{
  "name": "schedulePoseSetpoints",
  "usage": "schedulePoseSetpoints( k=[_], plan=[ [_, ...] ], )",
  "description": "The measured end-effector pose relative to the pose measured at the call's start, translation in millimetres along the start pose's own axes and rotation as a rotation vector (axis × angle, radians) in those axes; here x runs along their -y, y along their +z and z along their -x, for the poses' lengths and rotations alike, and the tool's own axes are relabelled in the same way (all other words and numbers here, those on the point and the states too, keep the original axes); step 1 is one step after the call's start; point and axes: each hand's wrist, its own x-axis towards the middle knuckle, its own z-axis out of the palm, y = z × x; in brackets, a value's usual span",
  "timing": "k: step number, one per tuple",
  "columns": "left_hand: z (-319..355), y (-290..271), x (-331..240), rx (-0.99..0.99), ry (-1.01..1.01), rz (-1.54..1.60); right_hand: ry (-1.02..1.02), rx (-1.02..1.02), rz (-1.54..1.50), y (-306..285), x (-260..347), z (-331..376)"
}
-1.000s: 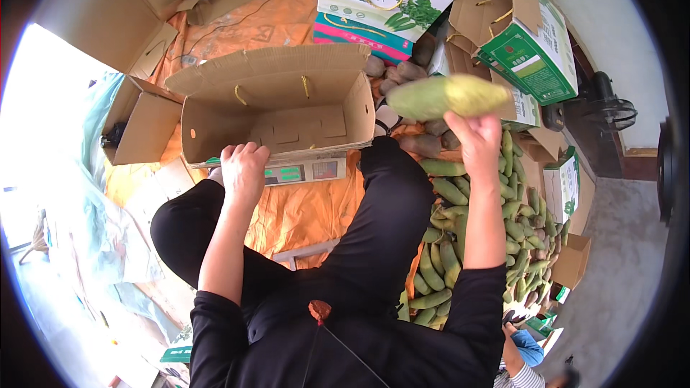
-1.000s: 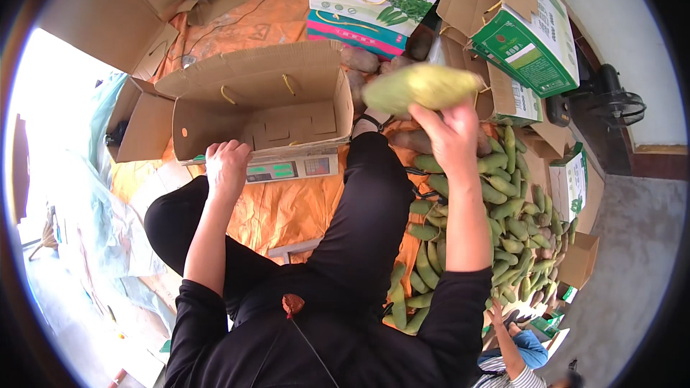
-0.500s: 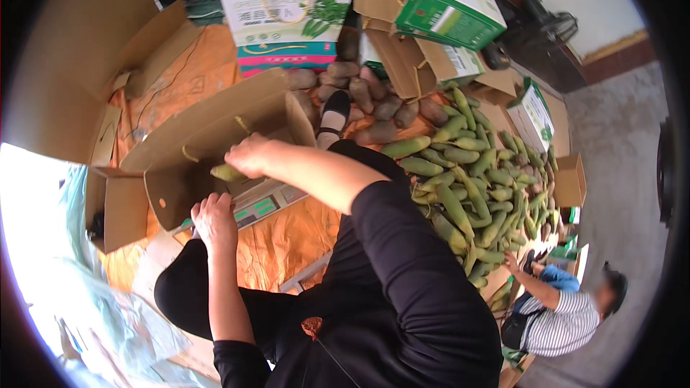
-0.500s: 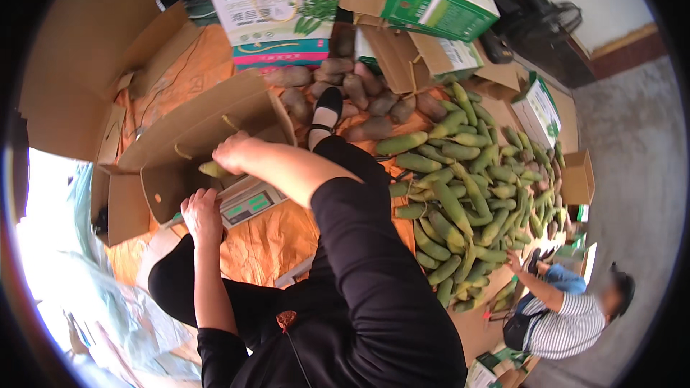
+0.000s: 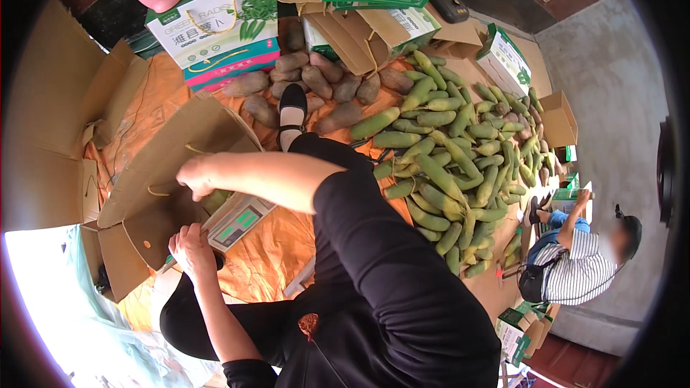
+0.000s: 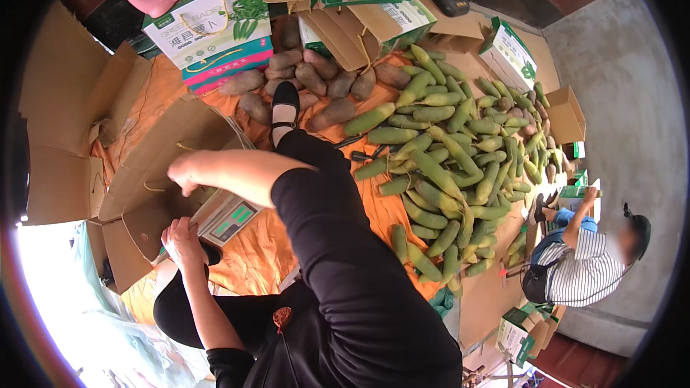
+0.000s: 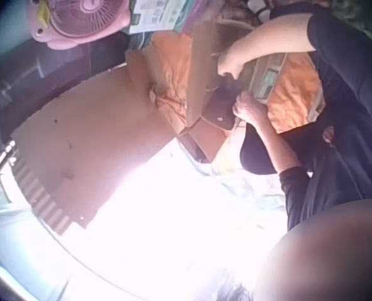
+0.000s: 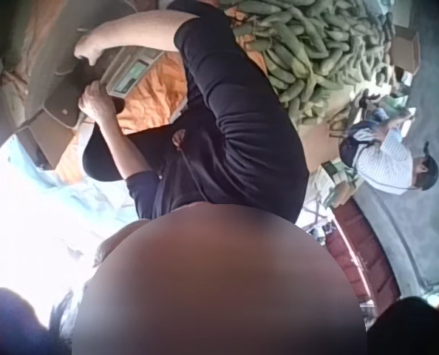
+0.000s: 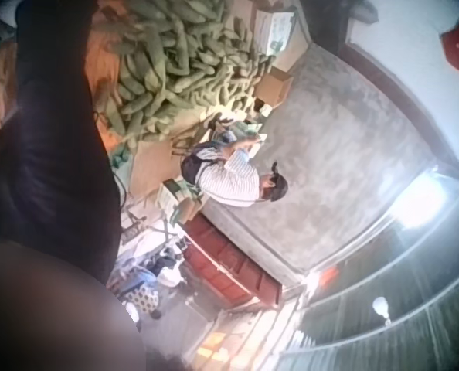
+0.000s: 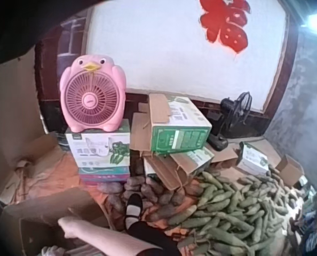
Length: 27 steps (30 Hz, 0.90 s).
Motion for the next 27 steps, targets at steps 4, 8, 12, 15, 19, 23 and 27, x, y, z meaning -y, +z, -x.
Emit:
schedulePoseSetpoints(
  k=[4,8,12,15,19,23,27],
  plan=[
    [3,1,2,-0.013,0.021,-0.024,-0.227,-0.213,-0.271,-70,-2,85],
    [4,-2,4,-0.036,0.037,-0.049,-0.086,-0.552,-0.566,-98,-44,196],
    [1,2,7,-0.069,0.078,-0.054,0.316,-0.969,-0.936,-23,-137,277],
    [-2,7,10,-0.030,0.084,-0.045,0.805,-1.113,-1.219,74,-198,332],
    [-2,9,10,-0.021,0.109,-0.043,1.132,-1.409,-1.696,187,-229,393],
    [0,10,12,-0.025,0.108,-0.063,1.377,-1.760,-1.894,226,-246,429],
    [4,13,18,-0.040,0.115,-0.054,1.309,-2.079,-2.050,248,-268,454]
  ],
)
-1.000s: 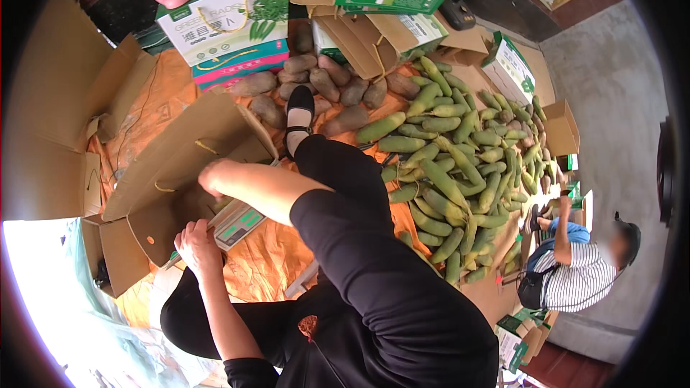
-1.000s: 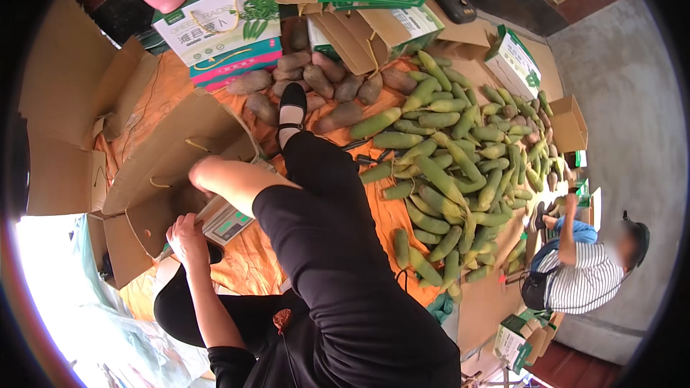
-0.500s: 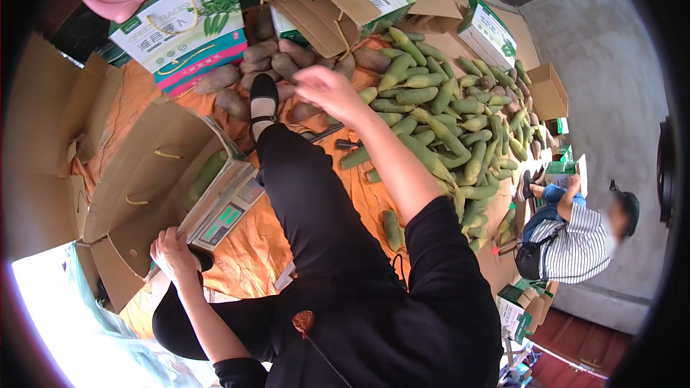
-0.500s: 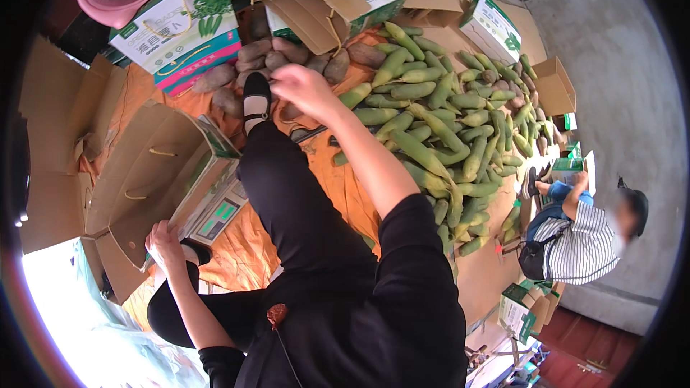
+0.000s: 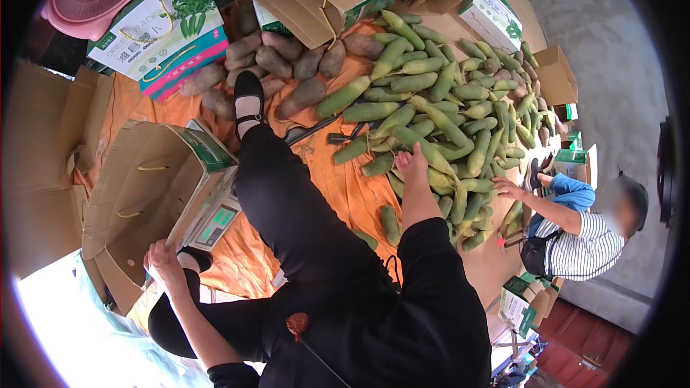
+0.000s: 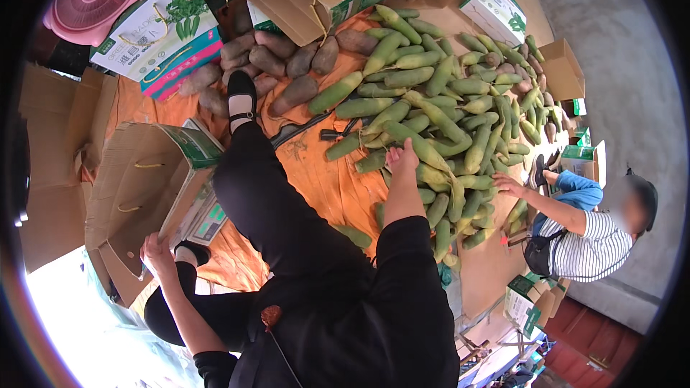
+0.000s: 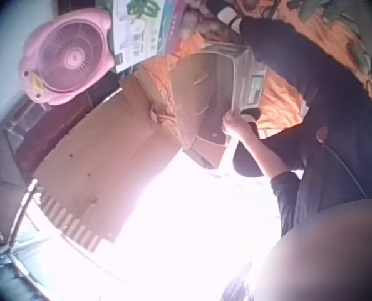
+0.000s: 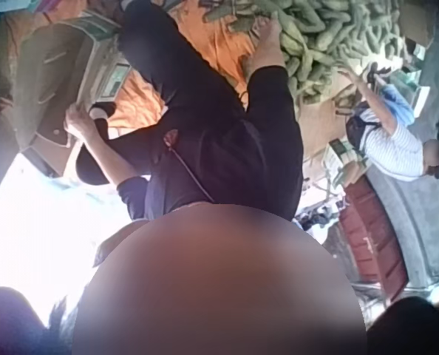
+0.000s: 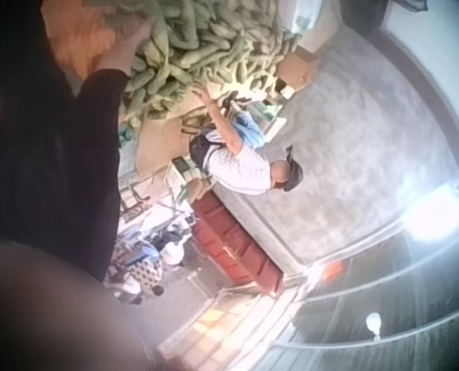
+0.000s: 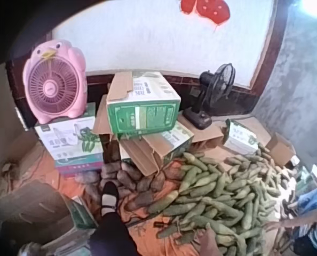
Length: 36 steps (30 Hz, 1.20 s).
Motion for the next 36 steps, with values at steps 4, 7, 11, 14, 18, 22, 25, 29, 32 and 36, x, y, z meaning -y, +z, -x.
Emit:
schedulePoseSetpoints(
  k=[4,7,11,14,18,22,25,29,32,36],
  plan=[
    [0,-3,-3,-0.009,-0.018,0.030,0.095,-0.028,-0.093,-10,9,-55],
    [-2,-9,-14,0.008,-0.015,0.007,0.138,0.055,-0.059,-21,18,-98],
    [-10,-15,-28,0.039,-0.084,0.051,0.114,0.197,-0.107,-38,30,-127],
    [-6,-23,-27,-0.004,-0.091,0.020,0.263,0.008,-0.078,-18,30,-113],
    [-6,-18,-26,-0.005,-0.088,0.037,0.066,0.079,0.044,-15,20,-74],
    [4,-19,-22,0.000,-0.103,0.008,-0.225,0.128,0.486,29,-17,33],
    [5,-17,-24,-0.022,-0.098,0.020,-0.488,0.320,0.716,62,-20,101],
    [3,-14,-24,-0.056,-0.092,0.030,-0.802,1.056,0.755,124,-14,187],
    [3,-14,-20,-0.062,-0.089,0.029,-0.897,1.396,0.724,169,-12,274],
    [1,-15,-13,-0.047,-0.111,0.035,-0.959,1.760,0.811,206,-28,386]
  ],
)
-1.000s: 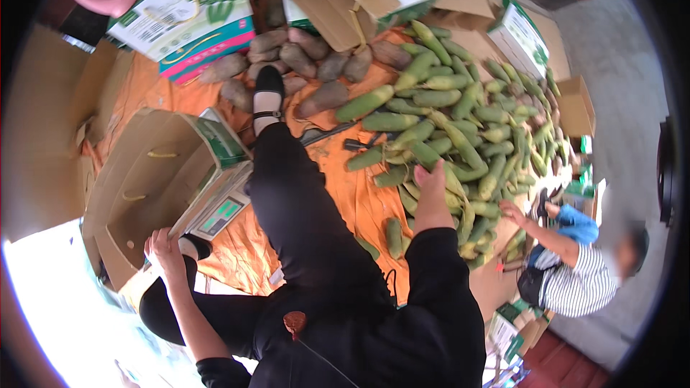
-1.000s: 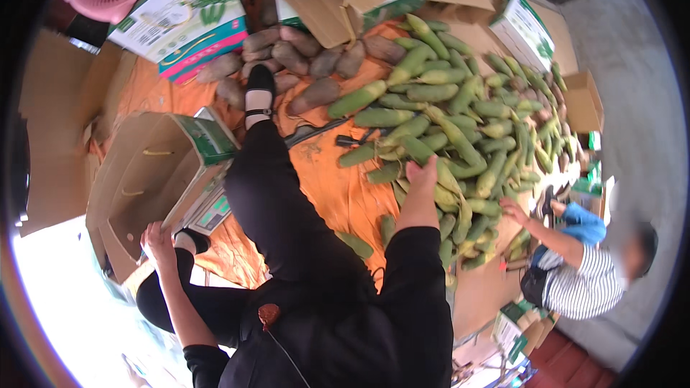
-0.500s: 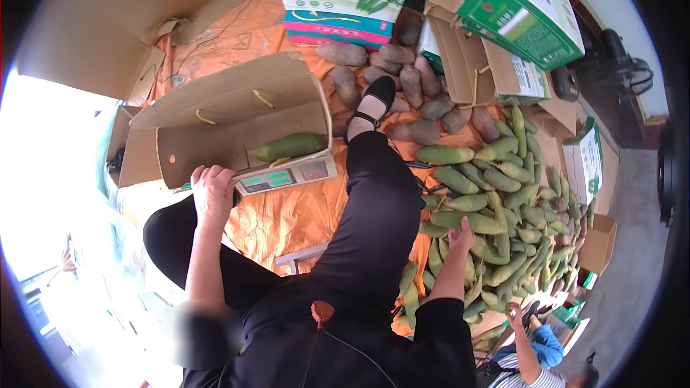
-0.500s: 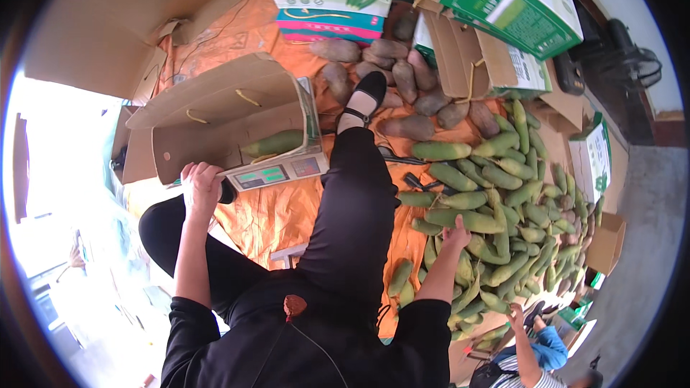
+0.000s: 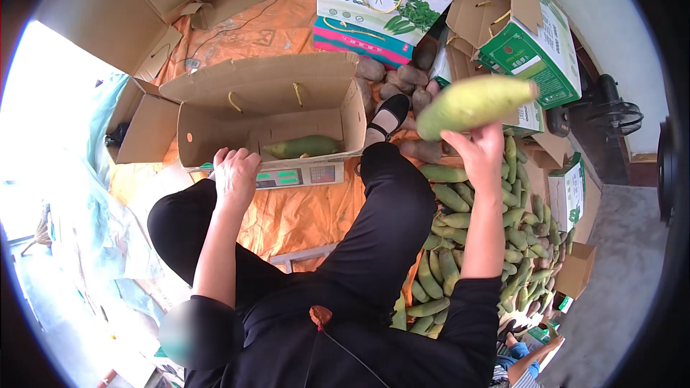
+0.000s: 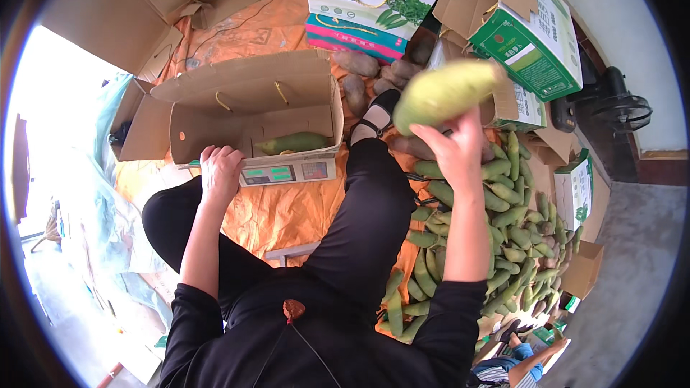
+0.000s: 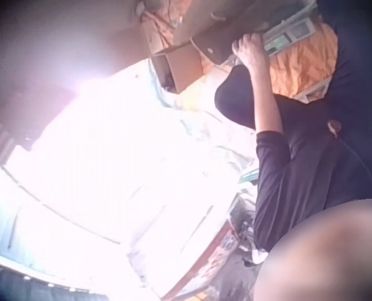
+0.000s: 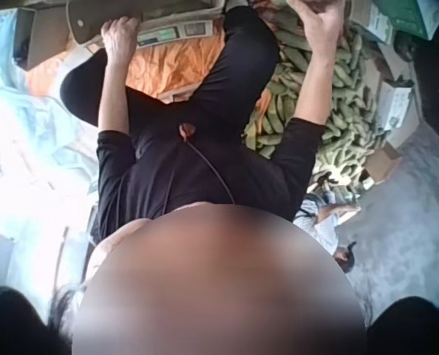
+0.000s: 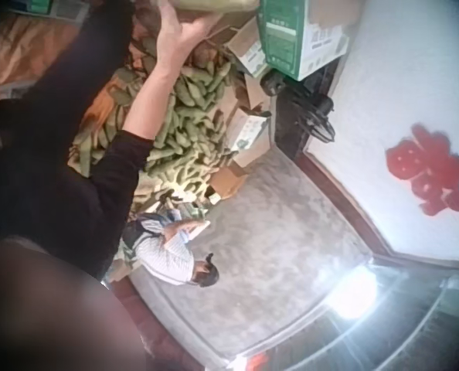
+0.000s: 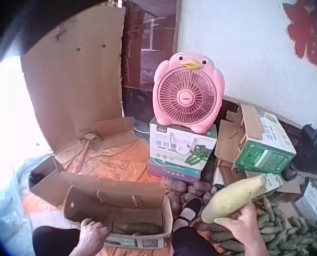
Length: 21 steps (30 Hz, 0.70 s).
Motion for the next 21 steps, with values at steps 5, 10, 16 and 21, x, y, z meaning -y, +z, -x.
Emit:
schedulePoseSetpoints(
  k=[5,10,16,21],
  plan=[
    [-2,-3,3,-0.006,0.007,0.019,-0.168,0.308,0.217,98,43,-51],
    [-5,0,0,0.001,0.021,0.017,-0.233,0.591,0.586,179,-7,-62],
    [-3,2,2,-0.006,0.025,-0.014,-0.191,0.800,1.090,236,-77,-52],
    [-8,1,-2,0.008,0.048,-0.007,-0.051,0.721,1.223,239,-109,-51]
  ],
)
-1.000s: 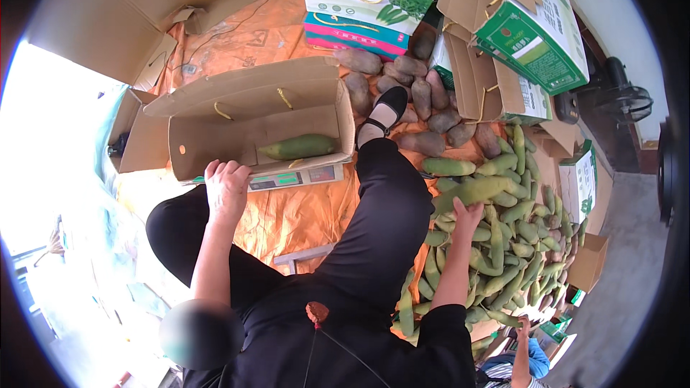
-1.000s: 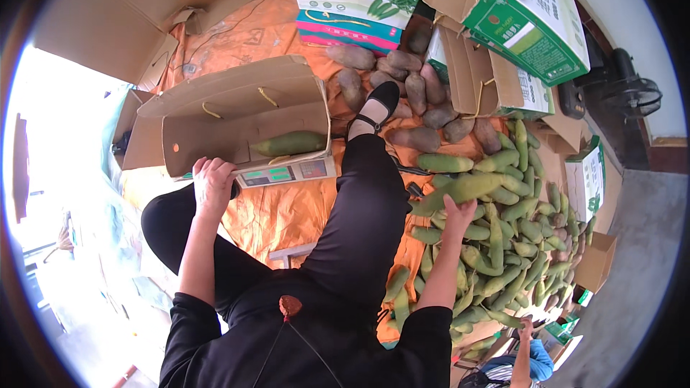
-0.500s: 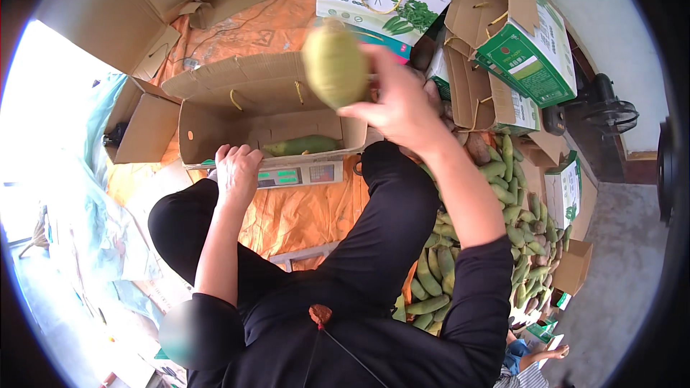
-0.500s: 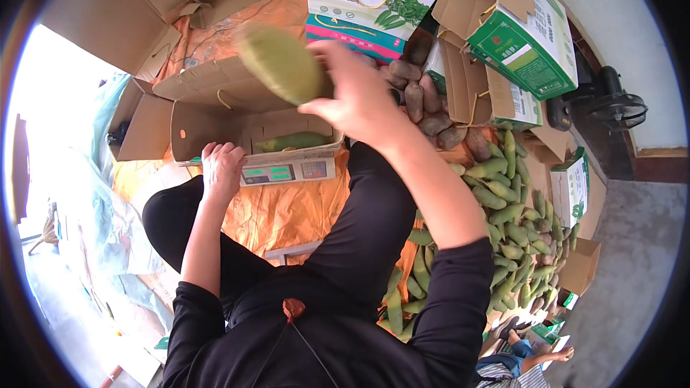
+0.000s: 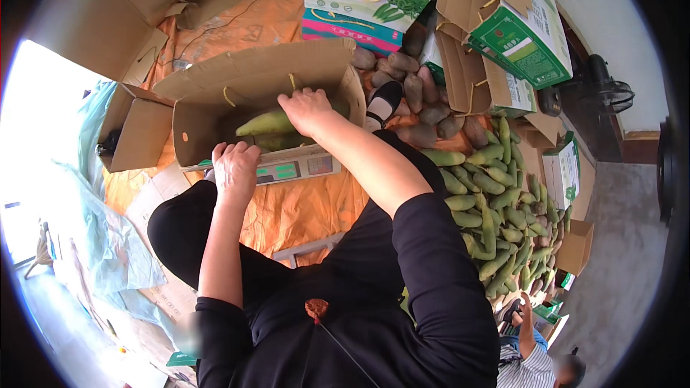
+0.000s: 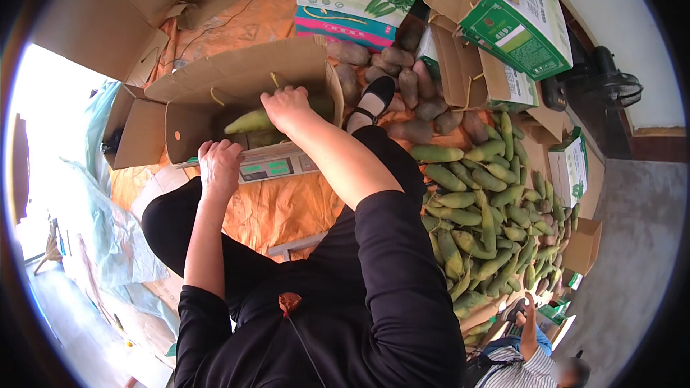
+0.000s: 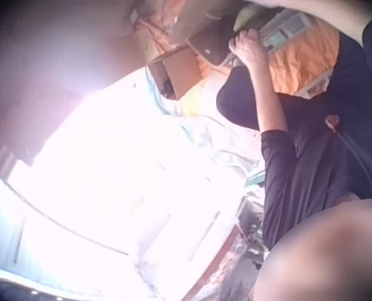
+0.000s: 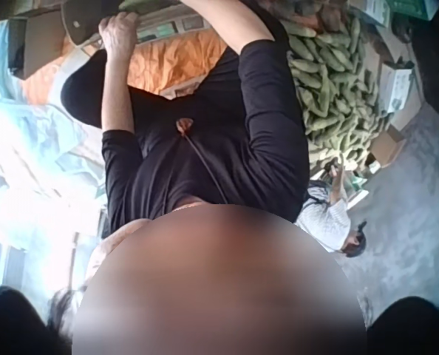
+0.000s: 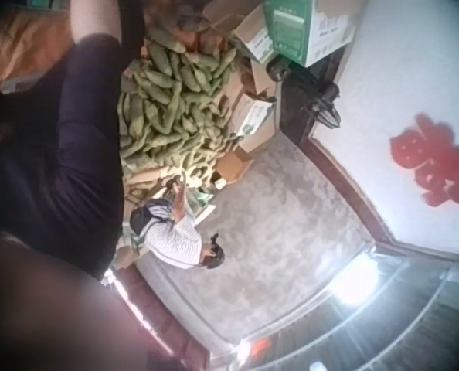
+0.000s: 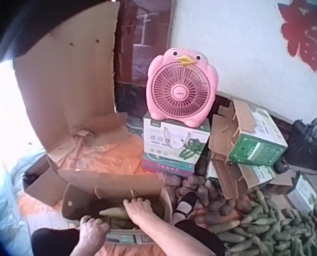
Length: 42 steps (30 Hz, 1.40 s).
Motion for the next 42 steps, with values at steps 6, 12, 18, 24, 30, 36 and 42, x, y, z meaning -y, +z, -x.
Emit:
schedulePoseSetpoints(
  k=[6,12,18,24,30,36,42],
  plan=[
    [0,-2,0,-0.027,0.005,-0.008,-0.151,-0.183,-0.532,-83,-36,39],
    [3,0,10,0.001,0.013,-0.045,0.120,-0.475,-0.902,-111,-127,151],
    [-2,3,9,0.046,0.044,-0.033,0.635,-0.472,-0.734,47,-212,292],
    [6,-7,19,0.039,0.048,-0.093,0.990,-0.017,-0.643,226,-177,420],
    [-2,9,11,0.060,0.068,-0.023,1.296,0.587,-0.765,348,-119,522],
    [0,8,17,0.031,0.055,-0.010,1.480,0.144,-0.838,385,-66,528],
    [-2,8,-3,0.050,0.037,0.017,1.610,0.170,-0.815,392,-66,506]
  ],
)
